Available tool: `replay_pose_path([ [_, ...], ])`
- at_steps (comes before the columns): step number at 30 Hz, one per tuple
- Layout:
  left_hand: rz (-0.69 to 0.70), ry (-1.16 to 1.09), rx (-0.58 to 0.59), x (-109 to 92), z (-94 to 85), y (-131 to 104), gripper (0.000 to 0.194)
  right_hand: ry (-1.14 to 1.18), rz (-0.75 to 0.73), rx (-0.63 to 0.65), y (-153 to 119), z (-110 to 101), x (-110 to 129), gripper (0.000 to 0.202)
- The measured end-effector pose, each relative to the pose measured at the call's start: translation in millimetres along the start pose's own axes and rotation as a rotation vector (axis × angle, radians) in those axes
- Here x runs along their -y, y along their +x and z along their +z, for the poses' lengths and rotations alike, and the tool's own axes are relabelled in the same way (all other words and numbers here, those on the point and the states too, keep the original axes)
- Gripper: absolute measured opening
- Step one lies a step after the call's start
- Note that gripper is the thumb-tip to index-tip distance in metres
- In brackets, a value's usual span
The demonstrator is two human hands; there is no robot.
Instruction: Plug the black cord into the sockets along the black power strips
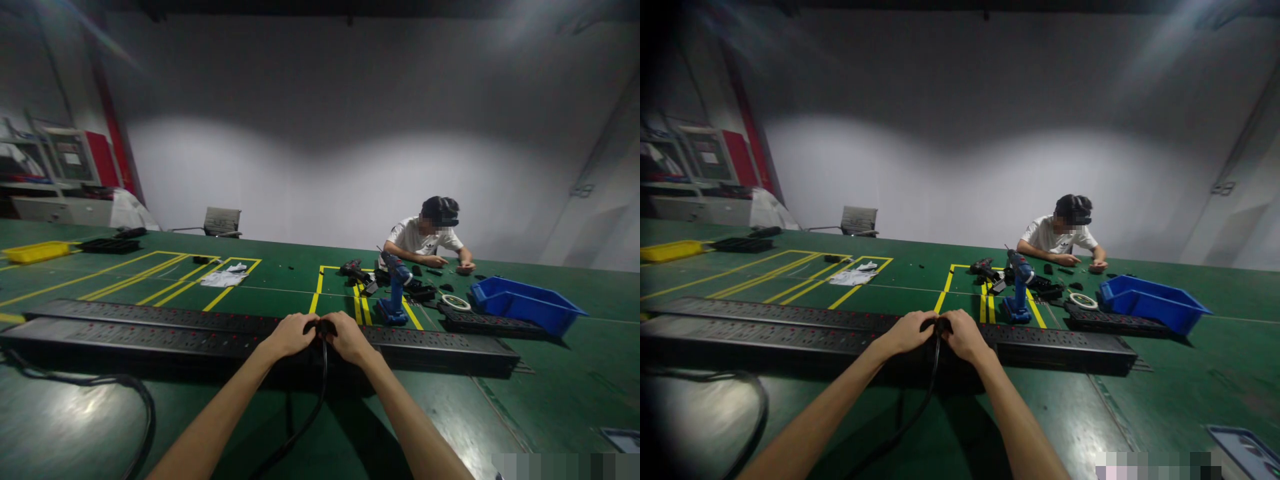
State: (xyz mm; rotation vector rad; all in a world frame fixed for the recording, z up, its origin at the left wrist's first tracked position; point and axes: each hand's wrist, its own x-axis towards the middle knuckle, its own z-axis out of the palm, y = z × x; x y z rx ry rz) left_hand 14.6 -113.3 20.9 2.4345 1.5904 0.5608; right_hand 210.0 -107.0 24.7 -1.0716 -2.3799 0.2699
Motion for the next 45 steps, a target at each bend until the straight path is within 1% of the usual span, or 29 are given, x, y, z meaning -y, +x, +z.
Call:
replay_pose_path([
  [5,0.013,-0.003,-0.004,-0.2,-1.5,-0.4,0.034,-0.017,-0.025,0.007,-0.3,-1.7,4.0,0.034],
  [9,0.000,-0.015,0.002,-3.4,-3.9,-1.8,0.035,-0.048,0.002,0.010,-1.7,-0.9,5.3,0.029],
  [13,-0.014,-0.024,-0.005,-4.6,-3.3,-2.7,0.035,-0.079,-0.006,0.014,-3.3,0.6,4.5,0.026],
  [19,0.014,-0.003,-0.008,-2.3,-0.9,-2.0,0.034,-0.052,0.050,0.008,-2.6,-1.0,5.5,0.026],
  [25,0.015,-0.011,-0.003,-0.5,-2.5,-1.4,0.035,-0.027,0.006,-0.011,-1.3,-2.2,5.5,0.028],
  [31,0.005,-0.026,0.006,-0.1,-0.5,0.3,0.034,-0.057,0.074,0.008,-2.2,3.1,2.6,0.027],
  [37,-0.009,-0.026,0.008,-4.2,-4.6,-3.4,0.034,0.027,0.116,-0.020,-0.1,5.7,0.7,0.028],
  [41,-0.003,-0.018,-0.002,-4.1,-6.7,-3.5,0.035,0.050,0.069,-0.027,1.4,3.0,0.3,0.033],
  [45,-0.004,-0.018,0.000,-0.1,-3.2,-0.7,0.035,0.033,0.057,-0.031,0.6,2.4,-0.9,0.028],
])
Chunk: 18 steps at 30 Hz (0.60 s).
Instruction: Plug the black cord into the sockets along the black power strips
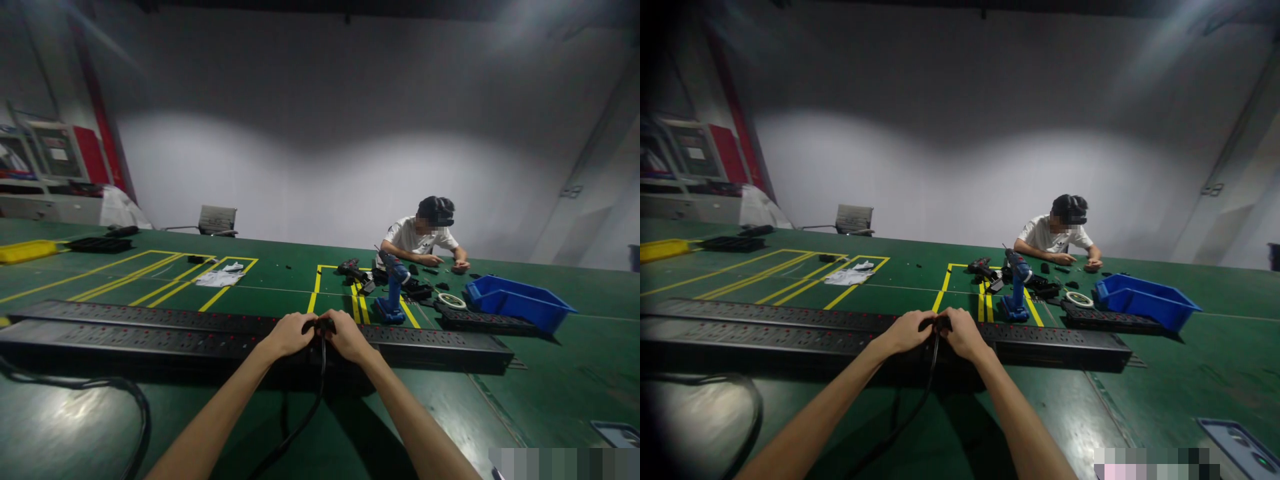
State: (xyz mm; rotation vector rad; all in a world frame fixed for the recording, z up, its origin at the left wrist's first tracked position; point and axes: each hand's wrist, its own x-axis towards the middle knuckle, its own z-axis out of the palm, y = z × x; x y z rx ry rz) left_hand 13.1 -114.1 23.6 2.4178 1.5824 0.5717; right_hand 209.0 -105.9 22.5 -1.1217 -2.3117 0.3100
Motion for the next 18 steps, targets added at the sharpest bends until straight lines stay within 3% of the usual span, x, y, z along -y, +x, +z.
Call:
replay_pose_path([
  [18,0.019,0.002,-0.006,2.6,3.2,2.7,0.034,-0.077,0.007,-0.027,-1.3,2.7,-2.0,0.030],
])
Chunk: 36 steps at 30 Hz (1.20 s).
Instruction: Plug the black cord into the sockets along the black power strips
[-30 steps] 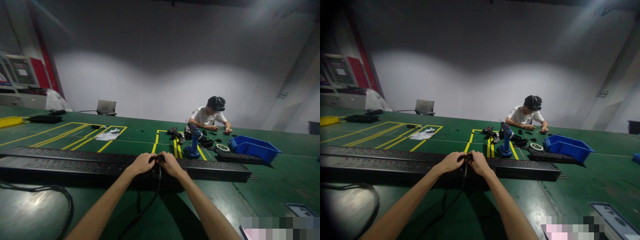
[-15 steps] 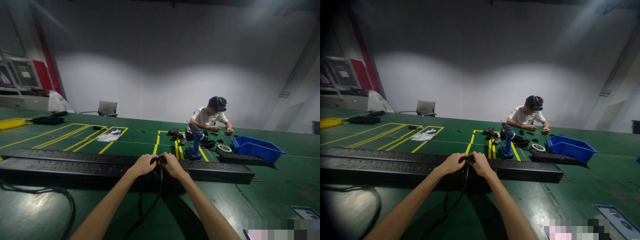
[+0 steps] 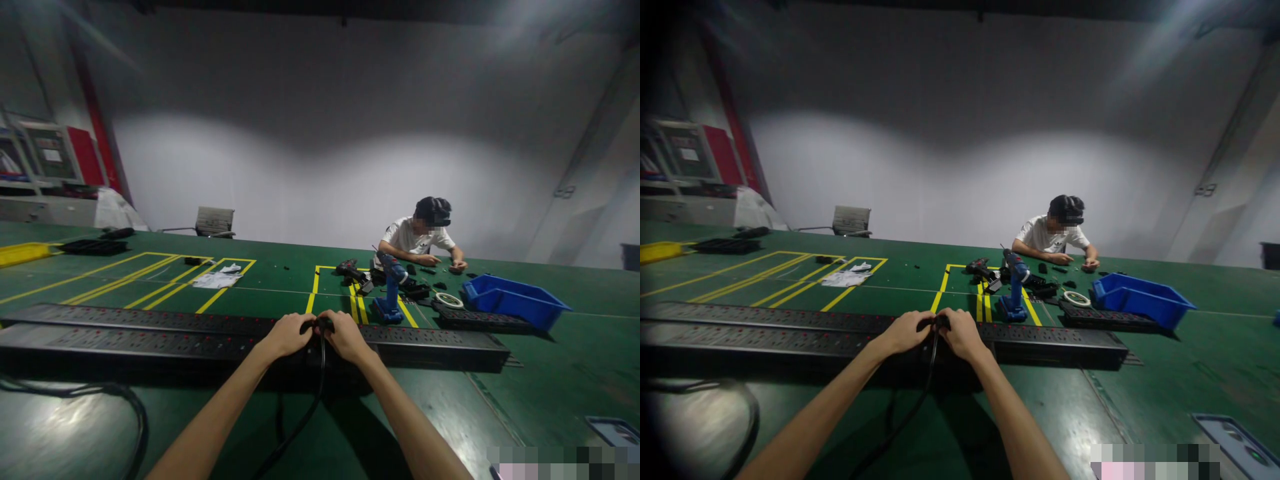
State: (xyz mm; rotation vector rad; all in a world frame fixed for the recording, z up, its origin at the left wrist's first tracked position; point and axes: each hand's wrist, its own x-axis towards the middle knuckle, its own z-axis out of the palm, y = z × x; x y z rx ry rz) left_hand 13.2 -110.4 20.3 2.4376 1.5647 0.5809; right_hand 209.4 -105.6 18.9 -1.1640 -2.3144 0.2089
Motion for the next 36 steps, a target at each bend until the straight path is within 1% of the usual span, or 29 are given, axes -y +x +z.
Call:
replay_pose_path([
  [5,-0.008,-0.007,-0.006,-2.5,-1.7,-2.4,0.036,0.095,0.007,-0.012,1.4,5.2,-4.6,0.048],
  [11,-0.013,-0.005,0.007,-6.2,-7.1,-4.9,0.034,0.146,-0.053,0.020,3.4,1.5,-5.8,0.040],
  [19,0.034,0.001,-0.012,0.8,0.2,-0.6,0.033,0.161,-0.051,-0.005,4.3,2.4,-4.7,0.035],
  [23,0.020,-0.006,-0.021,1.3,1.9,-0.4,0.035,0.137,-0.037,-0.011,2.8,2.9,-3.7,0.032],
  [28,0.017,-0.014,-0.003,0.8,1.2,-1.1,0.033,0.094,-0.048,0.002,1.5,-0.7,-1.4,0.030],
  [33,0.018,0.003,-0.022,3.4,1.3,-1.1,0.033,0.147,-0.042,-0.033,1.8,0.2,-0.8,0.029],
  [36,0.042,0.001,-0.008,4.9,-0.5,-2.0,0.035,0.232,0.008,-0.117,0.8,2.5,1.4,0.029],
])
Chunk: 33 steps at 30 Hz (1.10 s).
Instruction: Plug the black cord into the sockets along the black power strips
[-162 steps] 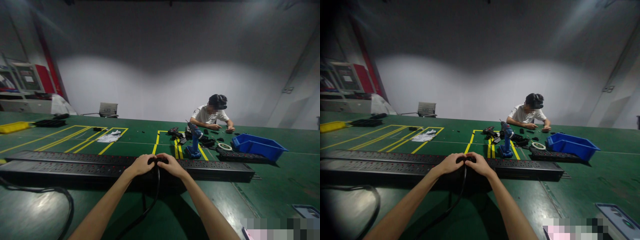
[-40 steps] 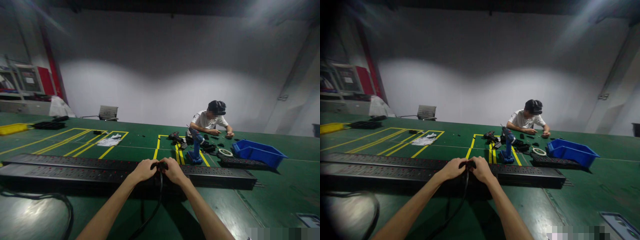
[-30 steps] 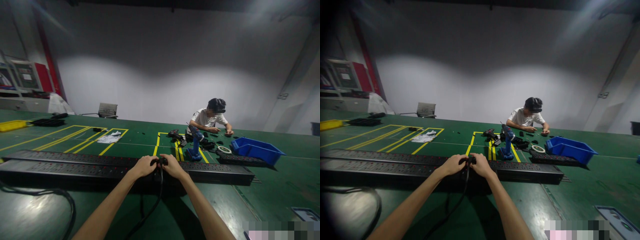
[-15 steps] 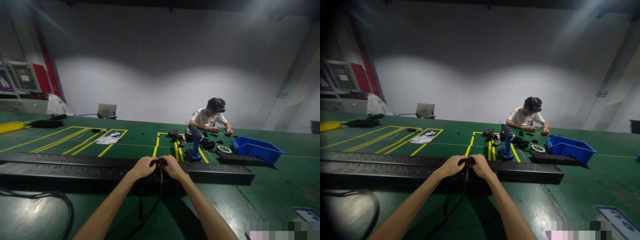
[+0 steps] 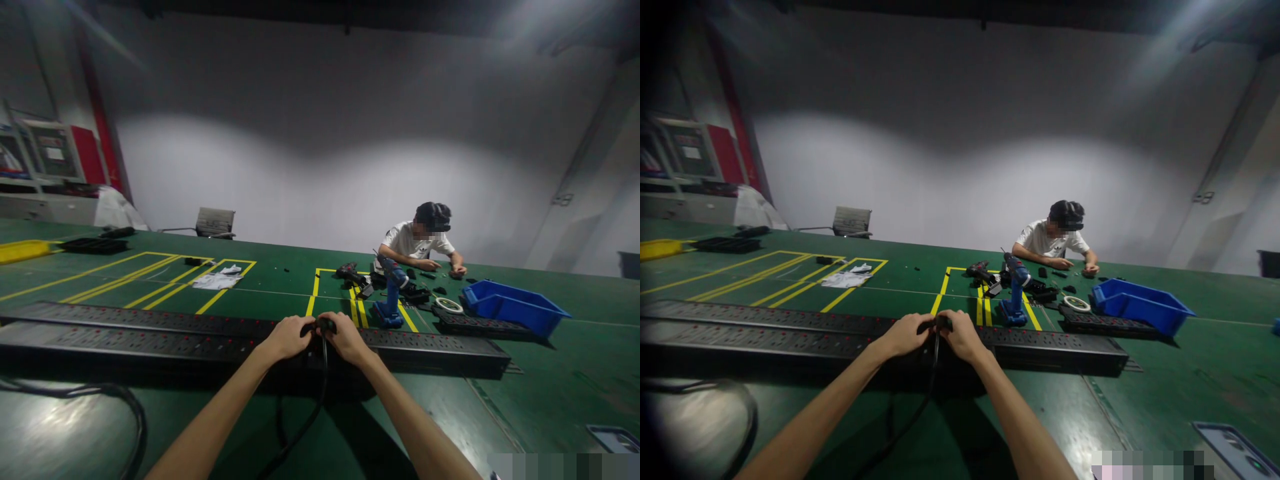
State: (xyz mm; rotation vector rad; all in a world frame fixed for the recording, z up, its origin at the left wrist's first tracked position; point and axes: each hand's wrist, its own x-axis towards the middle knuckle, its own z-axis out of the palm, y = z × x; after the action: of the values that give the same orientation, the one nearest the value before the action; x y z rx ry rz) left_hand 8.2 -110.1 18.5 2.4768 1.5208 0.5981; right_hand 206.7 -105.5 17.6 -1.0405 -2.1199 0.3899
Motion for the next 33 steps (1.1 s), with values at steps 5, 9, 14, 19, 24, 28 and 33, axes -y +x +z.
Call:
replay_pose_path([
  [5,-0.007,-0.011,0.021,-4.7,-6.8,-3.1,0.037,0.104,0.005,-0.042,-4.0,0.4,6.7,0.030],
  [9,-0.058,-0.012,0.024,-13.0,-11.4,-5.3,0.034,0.127,-0.031,-0.010,-4.6,-2.3,8.9,0.029],
  [14,-0.056,-0.007,0.028,-19.4,-13.6,-5.0,0.034,0.186,0.009,-0.013,-4.4,-5.2,5.2,0.032],
  [19,-0.057,-0.001,0.034,-21.4,-14.4,-4.4,0.034,0.267,0.030,-0.013,-3.2,-5.7,1.5,0.033],
  [24,-0.053,-0.001,0.031,-20.2,-12.5,-3.8,0.034,0.311,0.036,-0.022,-3.4,-5.6,0.7,0.033],
  [28,-0.048,0.005,0.016,-15.5,-7.6,-1.9,0.035,0.334,0.019,-0.021,-4.2,-6.1,1.6,0.034],
  [33,-0.049,0.009,0.004,-11.0,-3.3,0.3,0.035,0.352,0.015,0.017,-4.8,-6.6,3.8,0.030],
])
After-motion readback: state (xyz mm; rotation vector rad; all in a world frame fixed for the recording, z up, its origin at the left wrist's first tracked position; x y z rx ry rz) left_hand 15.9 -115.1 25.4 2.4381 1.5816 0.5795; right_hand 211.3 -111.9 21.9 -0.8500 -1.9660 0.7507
